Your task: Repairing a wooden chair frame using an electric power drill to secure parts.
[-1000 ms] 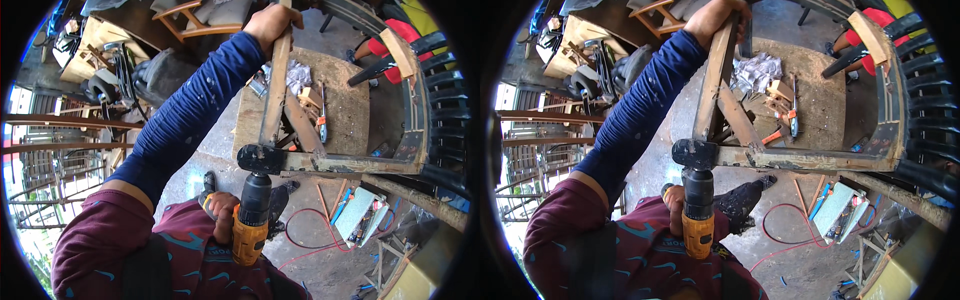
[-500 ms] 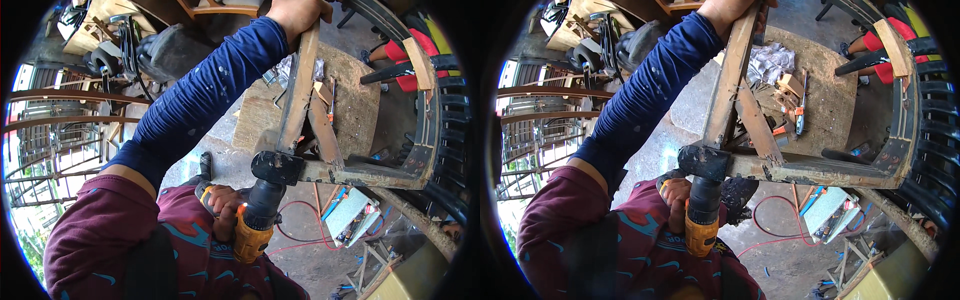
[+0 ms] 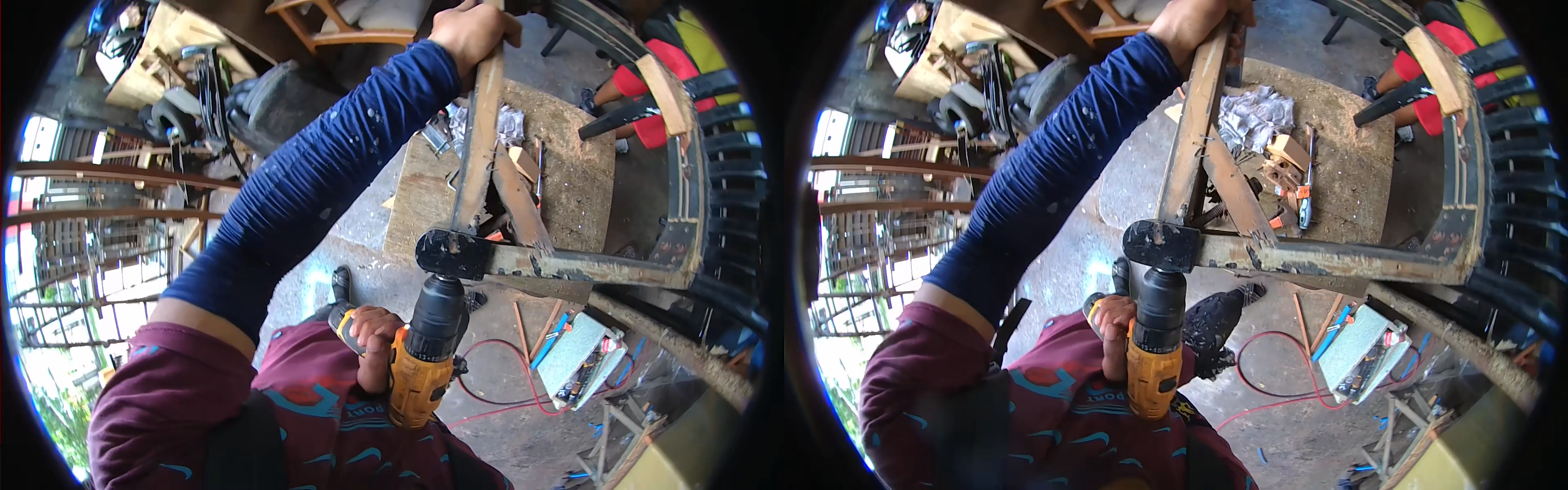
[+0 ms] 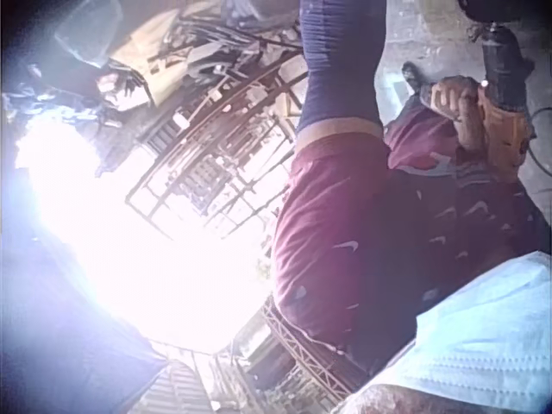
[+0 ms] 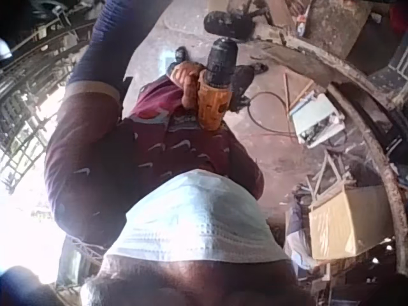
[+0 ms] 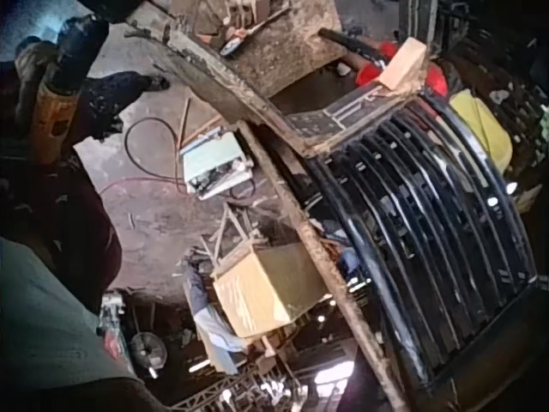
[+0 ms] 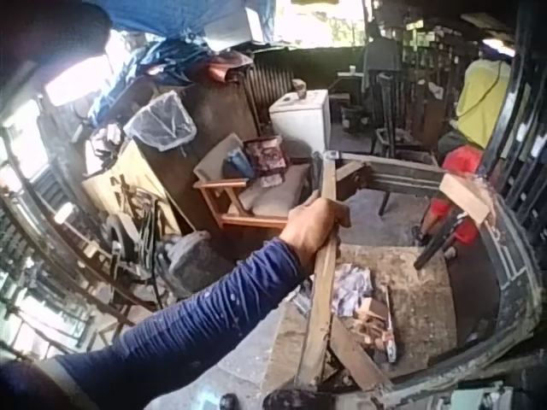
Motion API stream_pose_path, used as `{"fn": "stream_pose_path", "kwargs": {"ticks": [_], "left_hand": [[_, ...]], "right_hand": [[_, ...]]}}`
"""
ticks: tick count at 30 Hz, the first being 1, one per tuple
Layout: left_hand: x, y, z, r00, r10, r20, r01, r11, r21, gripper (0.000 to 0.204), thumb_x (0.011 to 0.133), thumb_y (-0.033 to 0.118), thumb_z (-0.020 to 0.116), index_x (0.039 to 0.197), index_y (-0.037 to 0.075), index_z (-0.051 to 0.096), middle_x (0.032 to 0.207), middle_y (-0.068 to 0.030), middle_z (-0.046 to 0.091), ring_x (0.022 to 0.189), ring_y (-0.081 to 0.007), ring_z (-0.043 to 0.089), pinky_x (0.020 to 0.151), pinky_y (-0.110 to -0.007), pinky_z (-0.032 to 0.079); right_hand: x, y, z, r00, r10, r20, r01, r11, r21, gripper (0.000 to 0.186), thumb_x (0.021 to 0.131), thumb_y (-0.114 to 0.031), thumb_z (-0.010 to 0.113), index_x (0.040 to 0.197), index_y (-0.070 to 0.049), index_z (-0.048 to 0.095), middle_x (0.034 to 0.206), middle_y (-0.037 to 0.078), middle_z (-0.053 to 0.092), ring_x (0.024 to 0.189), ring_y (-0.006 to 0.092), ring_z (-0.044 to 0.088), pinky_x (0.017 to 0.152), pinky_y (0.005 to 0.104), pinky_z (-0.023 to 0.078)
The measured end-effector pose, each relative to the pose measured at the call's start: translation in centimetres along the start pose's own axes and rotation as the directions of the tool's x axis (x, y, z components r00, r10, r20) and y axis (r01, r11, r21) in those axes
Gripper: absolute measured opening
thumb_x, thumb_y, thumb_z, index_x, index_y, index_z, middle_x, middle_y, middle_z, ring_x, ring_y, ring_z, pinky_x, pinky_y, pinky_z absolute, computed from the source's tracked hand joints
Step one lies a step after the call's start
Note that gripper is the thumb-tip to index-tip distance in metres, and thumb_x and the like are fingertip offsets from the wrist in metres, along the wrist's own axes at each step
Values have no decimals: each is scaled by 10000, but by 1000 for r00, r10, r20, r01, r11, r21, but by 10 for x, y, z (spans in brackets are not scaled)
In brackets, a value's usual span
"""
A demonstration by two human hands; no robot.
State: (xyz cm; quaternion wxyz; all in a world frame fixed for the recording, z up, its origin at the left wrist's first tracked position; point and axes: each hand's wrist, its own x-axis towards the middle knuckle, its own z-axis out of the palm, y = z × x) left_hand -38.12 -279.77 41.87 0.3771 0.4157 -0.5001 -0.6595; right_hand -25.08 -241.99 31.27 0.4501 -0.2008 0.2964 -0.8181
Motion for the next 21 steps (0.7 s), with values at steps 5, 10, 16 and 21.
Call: {"fn": "stream_pose_path", "kwargs": {"ticks": [5, 10, 16, 21], "left_hand": [[1, 13, 2, 988, -151, -18, 151, 988, 14, 152, 792, 170, 661, 822, 49, 573, 703, -117, 535, 531, -293, 546, 494, -439, 488], [25, 2, -11, 972, -207, 112, 215, 974, -72, 171, 822, 222, 633, 836, 53, 615, 698, -133, 564, 590, -312, 573, 570, -474, 521], [65, -14, -14, 982, -82, 169, 67, 993, 93, 245, 831, 262, 622, 803, 19, 623, 628, -186, 553, 519, -362, 566, 524, -497, 520], [66, -13, -16, 956, 17, 294, -87, 971, 225, 247, 884, 262, 602, 825, 22, 609, 684, -181, 615, 557, -347, 613, 567, -478, 545]], "right_hand": [[-13, 0, 11, 995, 74, -65, -65, 988, 138, 135, 993, -126, 604, 977, -116, 470, 802, 38, 543, 805, 203, 562, 888, 440, 474], [-31, -4, 21, 994, 70, -82, -49, 971, 233, 123, 981, -106, 586, 995, -100, 464, 851, 53, 543, 835, 206, 550, 926, 451, 462], [-130, 36, -2, 981, 73, -181, -22, 962, 271, 87, 1018, -102, 560, 1041, -96, 476, 847, 30, 514, 817, 179, 531, 898, 426, 459], [-208, 37, -65, 902, 220, -370, -405, 729, -553, 283, 1028, -221, 578, 1236, -30, 559, 890, 88, 636, 737, 199, 617, 710, 328, 531]]}}
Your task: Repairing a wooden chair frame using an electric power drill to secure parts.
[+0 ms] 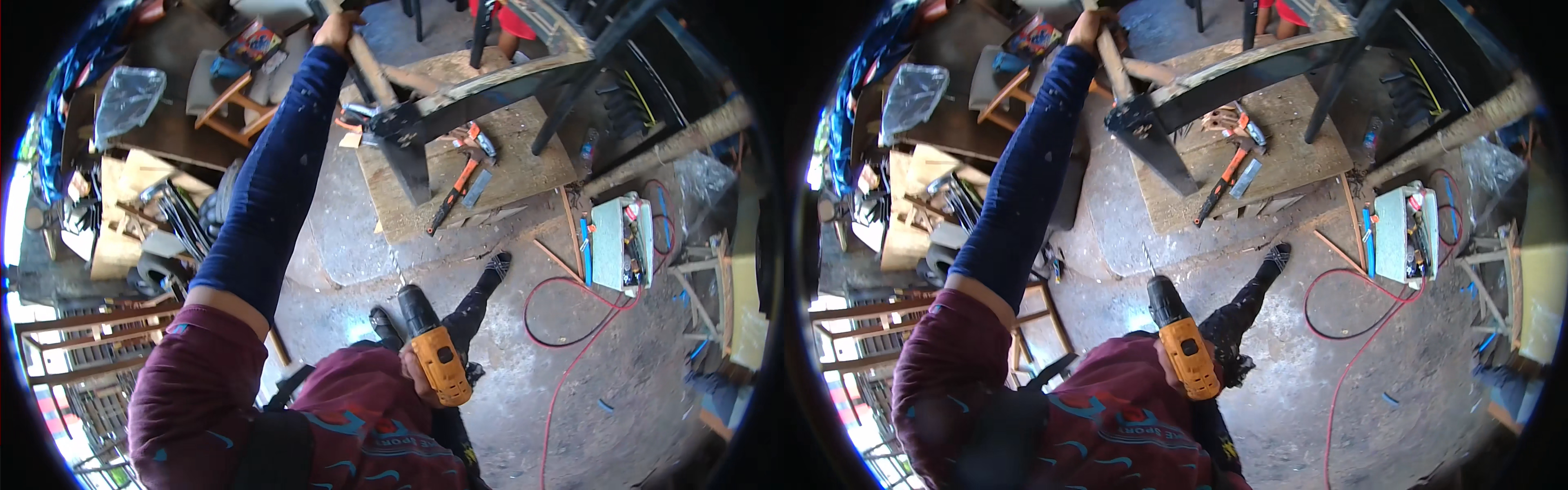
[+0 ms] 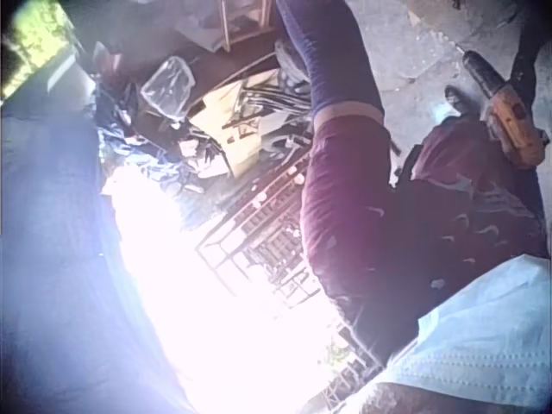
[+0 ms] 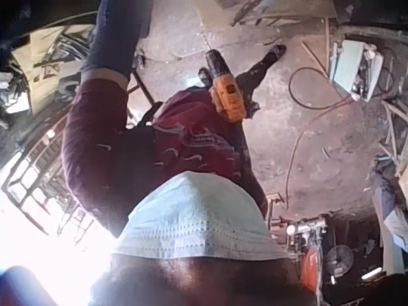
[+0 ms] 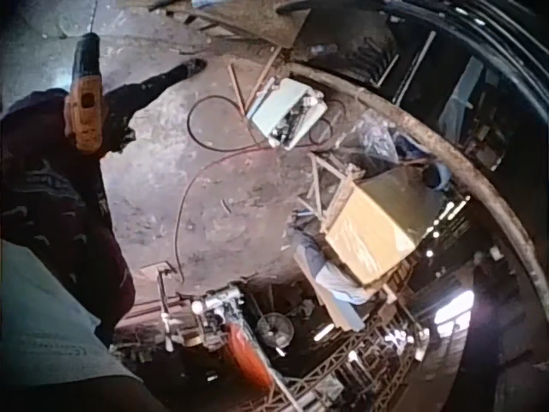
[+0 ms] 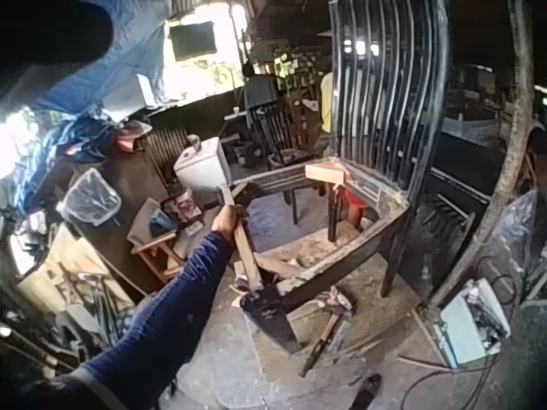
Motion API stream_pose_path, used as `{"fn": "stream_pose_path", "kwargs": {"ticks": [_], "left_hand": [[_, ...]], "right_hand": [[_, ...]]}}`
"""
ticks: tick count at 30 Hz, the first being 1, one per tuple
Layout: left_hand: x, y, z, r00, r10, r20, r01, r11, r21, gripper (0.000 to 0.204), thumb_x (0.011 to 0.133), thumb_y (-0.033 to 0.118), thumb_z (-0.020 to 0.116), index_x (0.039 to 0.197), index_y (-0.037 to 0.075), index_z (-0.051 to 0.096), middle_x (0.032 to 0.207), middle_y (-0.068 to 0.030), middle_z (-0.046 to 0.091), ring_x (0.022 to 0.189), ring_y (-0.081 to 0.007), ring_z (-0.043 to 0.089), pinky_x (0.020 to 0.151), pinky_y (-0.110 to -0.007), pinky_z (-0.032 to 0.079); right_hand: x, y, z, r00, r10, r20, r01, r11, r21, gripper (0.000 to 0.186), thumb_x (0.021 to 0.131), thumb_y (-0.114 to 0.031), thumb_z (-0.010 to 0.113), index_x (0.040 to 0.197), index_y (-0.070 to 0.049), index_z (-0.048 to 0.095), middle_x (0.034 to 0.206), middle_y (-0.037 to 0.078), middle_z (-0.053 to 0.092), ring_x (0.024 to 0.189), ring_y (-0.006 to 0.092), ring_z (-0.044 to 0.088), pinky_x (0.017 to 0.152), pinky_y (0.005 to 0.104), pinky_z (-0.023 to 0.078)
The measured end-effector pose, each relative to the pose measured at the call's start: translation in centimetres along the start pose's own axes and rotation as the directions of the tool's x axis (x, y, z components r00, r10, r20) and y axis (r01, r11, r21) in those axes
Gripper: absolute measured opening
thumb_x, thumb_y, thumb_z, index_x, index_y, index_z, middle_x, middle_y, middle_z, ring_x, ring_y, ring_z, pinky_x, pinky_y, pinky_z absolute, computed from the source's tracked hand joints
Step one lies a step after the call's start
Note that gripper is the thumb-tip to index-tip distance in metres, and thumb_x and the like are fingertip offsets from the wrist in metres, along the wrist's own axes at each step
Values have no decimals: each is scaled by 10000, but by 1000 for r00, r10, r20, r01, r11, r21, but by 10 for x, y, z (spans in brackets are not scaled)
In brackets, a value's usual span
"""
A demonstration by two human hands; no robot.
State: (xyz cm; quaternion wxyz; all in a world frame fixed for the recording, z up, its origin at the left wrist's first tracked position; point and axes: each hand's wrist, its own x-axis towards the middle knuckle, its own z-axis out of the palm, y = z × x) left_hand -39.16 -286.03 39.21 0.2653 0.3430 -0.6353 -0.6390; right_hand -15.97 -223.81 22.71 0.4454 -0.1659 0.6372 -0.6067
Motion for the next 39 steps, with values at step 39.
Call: {"fn": "stream_pose_path", "kwargs": {"ticks": [39], "left_hand": [[-517, -292, 36, 746, -635, -203, 491, 317, 812, 665, 811, 392, 761, 1408, 129, 634, 1178, -214, 729, 1037, -380, 725, 961, -483, 569]], "right_hand": [[196, -261, -238, 885, -214, 414, 457, 571, -682, 332, 767, -230, 825, 1005, -44, 689, 788, 167, 722, 744, 368, 732, 647, 427, 562]]}}
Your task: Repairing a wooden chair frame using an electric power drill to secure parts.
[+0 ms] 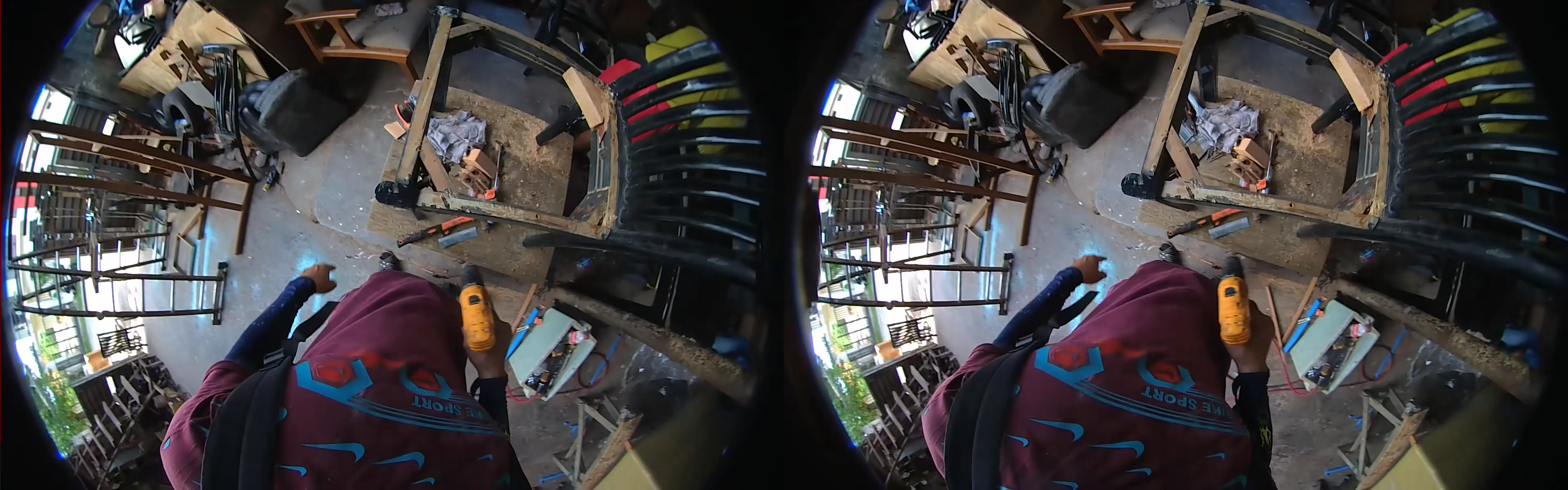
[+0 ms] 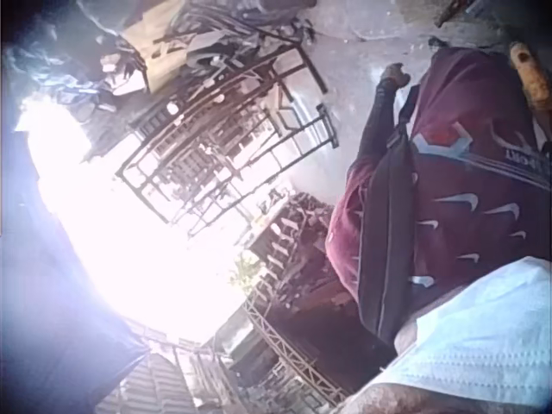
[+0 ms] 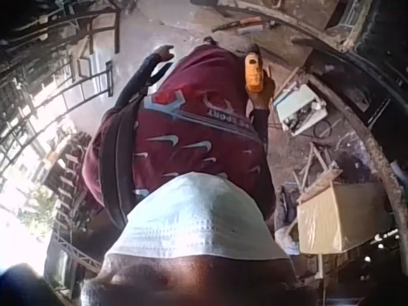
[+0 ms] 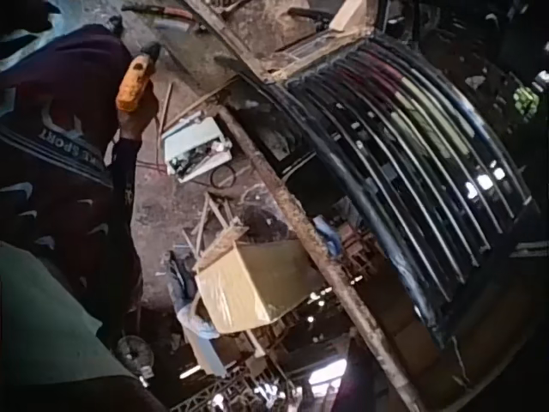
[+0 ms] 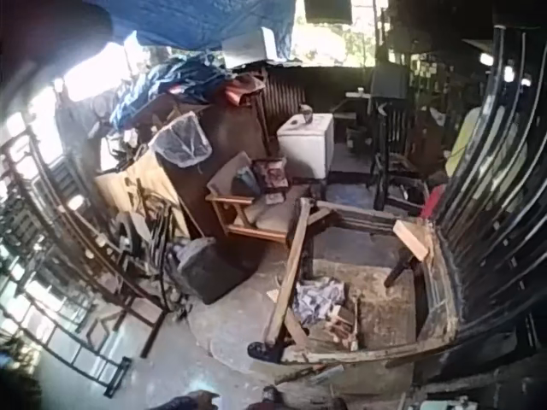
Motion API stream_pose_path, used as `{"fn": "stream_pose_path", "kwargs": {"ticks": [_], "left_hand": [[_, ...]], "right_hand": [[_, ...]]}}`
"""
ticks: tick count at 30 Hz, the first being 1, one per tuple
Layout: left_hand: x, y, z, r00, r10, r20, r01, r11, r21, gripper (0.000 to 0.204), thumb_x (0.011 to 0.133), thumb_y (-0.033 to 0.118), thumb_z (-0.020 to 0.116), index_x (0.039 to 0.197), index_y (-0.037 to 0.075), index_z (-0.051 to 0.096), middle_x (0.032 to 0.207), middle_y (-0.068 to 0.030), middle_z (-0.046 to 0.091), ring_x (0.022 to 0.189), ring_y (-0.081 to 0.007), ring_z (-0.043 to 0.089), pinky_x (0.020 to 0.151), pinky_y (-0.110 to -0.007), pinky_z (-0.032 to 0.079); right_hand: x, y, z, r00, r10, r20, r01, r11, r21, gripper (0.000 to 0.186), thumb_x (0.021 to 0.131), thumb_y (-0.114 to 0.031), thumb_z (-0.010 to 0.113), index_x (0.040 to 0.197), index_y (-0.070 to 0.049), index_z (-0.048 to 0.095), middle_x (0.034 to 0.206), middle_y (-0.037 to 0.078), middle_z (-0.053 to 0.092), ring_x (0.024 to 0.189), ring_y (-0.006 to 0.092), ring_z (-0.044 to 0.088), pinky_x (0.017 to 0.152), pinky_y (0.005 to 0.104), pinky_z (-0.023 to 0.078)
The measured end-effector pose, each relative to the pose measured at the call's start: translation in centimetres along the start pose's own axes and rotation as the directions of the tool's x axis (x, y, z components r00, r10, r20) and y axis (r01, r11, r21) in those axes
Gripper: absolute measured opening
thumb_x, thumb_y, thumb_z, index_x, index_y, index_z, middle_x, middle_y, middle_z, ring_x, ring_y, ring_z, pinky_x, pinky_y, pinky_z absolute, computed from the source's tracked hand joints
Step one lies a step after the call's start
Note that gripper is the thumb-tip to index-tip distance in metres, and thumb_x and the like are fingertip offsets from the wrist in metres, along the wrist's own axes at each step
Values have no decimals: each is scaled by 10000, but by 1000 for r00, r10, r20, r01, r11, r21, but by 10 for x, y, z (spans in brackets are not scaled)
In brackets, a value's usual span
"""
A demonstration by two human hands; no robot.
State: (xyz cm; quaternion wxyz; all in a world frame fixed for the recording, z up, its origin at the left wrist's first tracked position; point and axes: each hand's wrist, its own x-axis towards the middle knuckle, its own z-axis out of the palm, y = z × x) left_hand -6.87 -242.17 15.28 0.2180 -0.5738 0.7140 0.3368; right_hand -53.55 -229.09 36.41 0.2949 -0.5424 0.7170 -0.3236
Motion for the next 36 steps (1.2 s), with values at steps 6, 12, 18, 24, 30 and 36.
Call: {"fn": "stream_pose_path", "kwargs": {"ticks": [6, 12, 18, 24, 30, 36], "left_hand": [[-15, -58, 112, 915, -36, 403, 203, 903, -378, 550, 816, 368, 778, 1297, 115, 693, 1185, -206, 729, 1051, -356, 718, 912, -463, 574], [3, -54, 48, 887, -370, -276, 301, 917, -262, 564, 800, 345, 804, 1316, 143, 698, 1131, -221, 744, 1024, -365, 737, 930, -467, 581], [-32, 91, -10, 752, -542, -374, 31, 597, -802, 571, 837, 239, 703, 1366, 30, 650, 1025, -225, 766, 889, -300, 755, 817, -400, 599], [-116, 280, 19, 970, -36, -239, -184, 535, -825, 539, 919, 129, 660, 1442, 24, 586, 1027, -115, 762, 903, -181, 704, 850, -361, 586], [-154, 319, -6, 927, -160, -339, -148, 675, -723, 538, 924, 153, 700, 1441, 52, 590, 1158, -139, 725, 968, -195, 697, 871, -367, 574], [-165, 303, -107, 636, -300, -711, -264, 781, -566, 497, 920, 165, 720, 1394, 47, 632, 1175, -155, 719, 989, -218, 695, 867, -368, 579]], "right_hand": [[28, -22, 3, 963, -205, 176, 226, 968, -111, 505, 735, -280, 841, 1145, -33, 678, 841, 182, 732, 754, 407, 716, 689, 468, 562], [32, 7, -11, 915, -351, 198, 358, 934, -2, 490, 749, -280, 835, 1137, -25, 679, 868, 194, 726, 781, 408, 711, 695, 474, 547], [37, 61, -72, 816, -379, 436, 446, 893, -58, 709, 739, -233, 837, 1345, 30, 579, 863, 230, 705, 756, 438, 696, 653, 480, 544], [36, 91, -127, 737, -426, 525, 487, 873, 25, 966, 728, -370, 851, 1477, 82, 441, 786, 256, 679, 730, 443, 693, 655, 492, 536], [33, 97, -155, 706, -425, 567, 525, 851, -16, 972, 708, -403, 870, 1461, 63, 470, 808, 264, 688, 750, 446, 698, 683, 502, 546], [17, 97, -155, 730, -494, 473, 510, 854, 104, 798, 728, -307, 875, 1382, -13, 526, 777, 244, 690, 750, 432, 704, 659, 499, 549]]}}
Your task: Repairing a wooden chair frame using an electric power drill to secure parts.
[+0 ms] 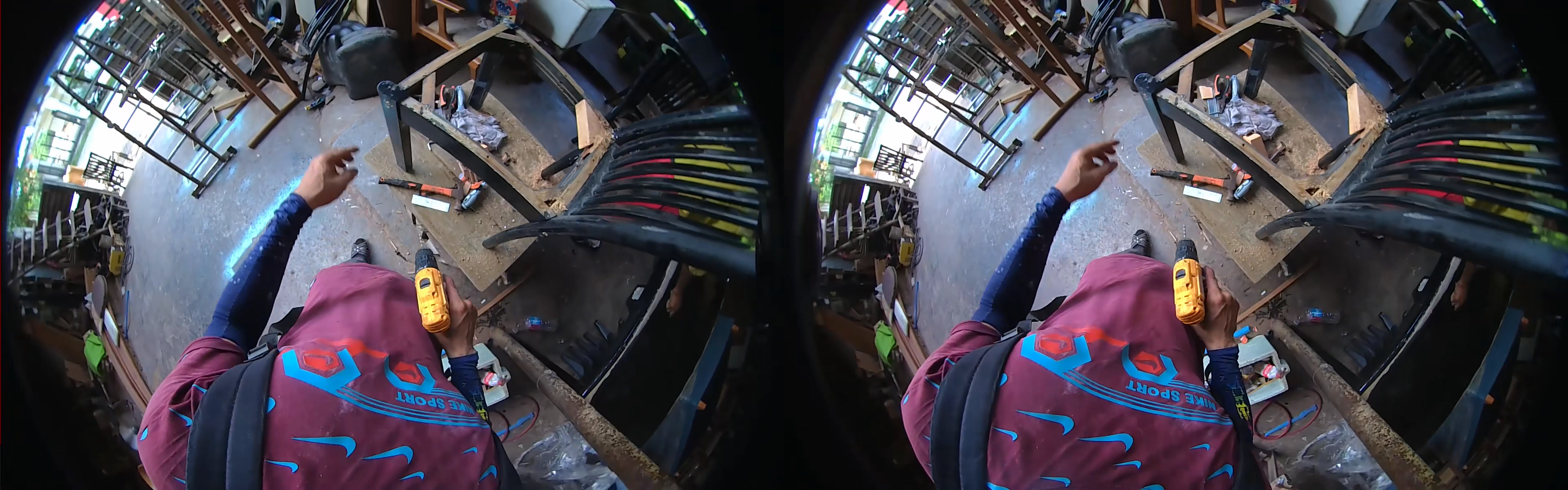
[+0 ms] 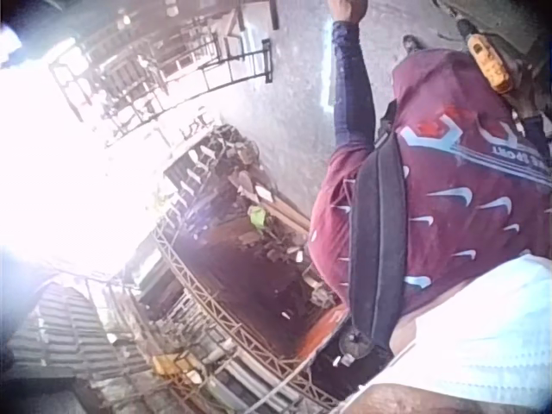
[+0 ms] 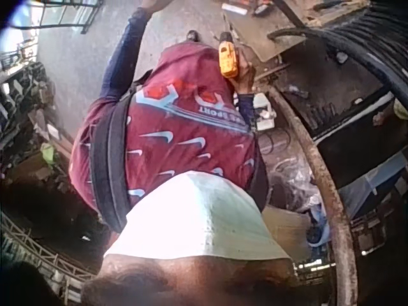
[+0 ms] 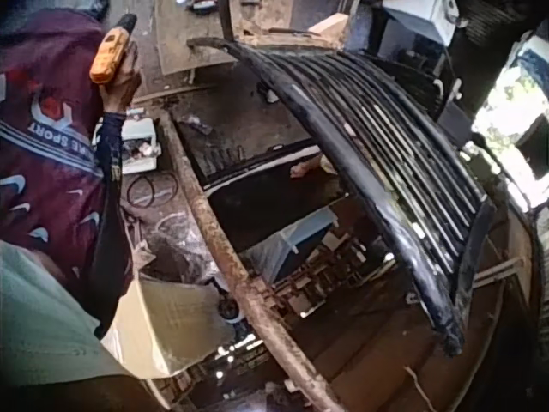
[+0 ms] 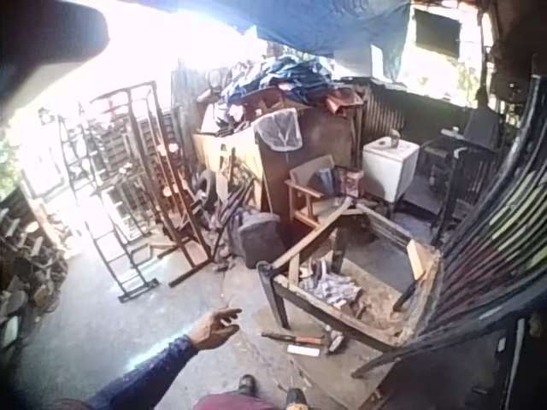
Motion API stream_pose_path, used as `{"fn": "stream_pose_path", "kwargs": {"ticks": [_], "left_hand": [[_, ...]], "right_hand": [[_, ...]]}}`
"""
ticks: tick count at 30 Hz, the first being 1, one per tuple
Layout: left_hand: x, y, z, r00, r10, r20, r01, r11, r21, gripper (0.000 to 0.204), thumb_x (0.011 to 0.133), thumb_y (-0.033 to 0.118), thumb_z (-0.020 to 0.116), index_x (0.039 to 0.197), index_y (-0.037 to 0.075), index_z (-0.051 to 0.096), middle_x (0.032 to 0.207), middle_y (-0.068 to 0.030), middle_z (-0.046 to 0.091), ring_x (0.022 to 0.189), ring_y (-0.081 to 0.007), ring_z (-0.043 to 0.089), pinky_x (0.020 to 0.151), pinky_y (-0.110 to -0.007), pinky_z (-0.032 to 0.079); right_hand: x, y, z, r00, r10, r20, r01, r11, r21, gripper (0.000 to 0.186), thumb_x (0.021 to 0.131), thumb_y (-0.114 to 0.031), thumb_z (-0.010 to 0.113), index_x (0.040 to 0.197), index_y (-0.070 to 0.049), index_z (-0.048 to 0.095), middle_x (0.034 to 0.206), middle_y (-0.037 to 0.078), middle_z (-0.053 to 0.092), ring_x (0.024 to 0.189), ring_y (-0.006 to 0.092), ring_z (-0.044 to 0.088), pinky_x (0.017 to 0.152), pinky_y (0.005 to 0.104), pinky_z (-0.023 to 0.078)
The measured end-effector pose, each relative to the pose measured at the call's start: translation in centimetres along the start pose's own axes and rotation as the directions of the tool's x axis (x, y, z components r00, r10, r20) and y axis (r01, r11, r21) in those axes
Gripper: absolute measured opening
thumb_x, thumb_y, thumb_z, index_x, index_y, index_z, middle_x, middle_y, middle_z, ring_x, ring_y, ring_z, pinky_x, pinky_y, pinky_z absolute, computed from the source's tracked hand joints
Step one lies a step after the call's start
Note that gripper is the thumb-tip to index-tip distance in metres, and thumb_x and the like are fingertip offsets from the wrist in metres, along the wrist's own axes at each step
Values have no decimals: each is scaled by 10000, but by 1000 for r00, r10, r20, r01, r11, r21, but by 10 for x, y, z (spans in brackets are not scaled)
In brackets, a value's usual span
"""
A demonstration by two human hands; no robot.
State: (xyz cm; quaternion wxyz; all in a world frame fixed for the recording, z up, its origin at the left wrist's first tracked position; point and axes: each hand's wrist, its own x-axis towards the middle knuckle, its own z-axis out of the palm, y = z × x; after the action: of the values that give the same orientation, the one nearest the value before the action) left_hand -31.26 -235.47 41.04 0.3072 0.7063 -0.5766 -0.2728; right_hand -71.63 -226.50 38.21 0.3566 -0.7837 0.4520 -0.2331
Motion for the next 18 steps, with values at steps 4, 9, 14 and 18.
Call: {"fn": "stream_pose_path", "kwargs": {"ticks": [4, 9, 14, 18], "left_hand": [[50, 48, -29, 969, 120, -218, -96, 989, 116, 510, 846, 248, 714, 1316, 54, 681, 1163, -207, 716, 992, -332, 702, 886, -414, 555], [85, 94, -40, 940, 274, -206, -224, 946, 235, 465, 877, 211, 721, 1306, 35, 687, 1184, -206, 696, 1091, -296, 677, 938, -399, 549], [101, 107, -30, 918, 363, -160, -287, 886, 365, 507, 847, 208, 749, 1325, 55, 677, 1217, -205, 665, 1097, -358, 650, 975, -409, 521], [108, 106, -23, 934, 323, -156, -241, 888, 391, 535, 825, 245, 739, 1324, 63, 676, 1278, -231, 644, 1216, -398, 591, 1052, -451, 482]], "right_hand": [[-8, 2, 5, 984, 169, 59, -164, 983, -84, 721, 730, -278, 861, 1351, -34, 588, 838, 219, 720, 786, 419, 719, 642, 477, 556], [-21, 4, 2, 983, 185, -4, -185, 980, -71, 648, 716, -234, 875, 1299, -108, 623, 871, 200, 736, 815, 414, 725, 665, 479, 565], [-37, 9, -12, 981, 175, -84, -175, 985, 6, 669, 734, -305, 863, 1328, -120, 615, 868, 187, 738, 810, 411, 724, 685, 490, 567], [-42, 16, -21, 977, 191, -98, -191, 981, 3, 671, 720, -344, 869, 1290, -88, 627, 889, 182, 737, 824, 409, 723, 695, 492, 565]]}}
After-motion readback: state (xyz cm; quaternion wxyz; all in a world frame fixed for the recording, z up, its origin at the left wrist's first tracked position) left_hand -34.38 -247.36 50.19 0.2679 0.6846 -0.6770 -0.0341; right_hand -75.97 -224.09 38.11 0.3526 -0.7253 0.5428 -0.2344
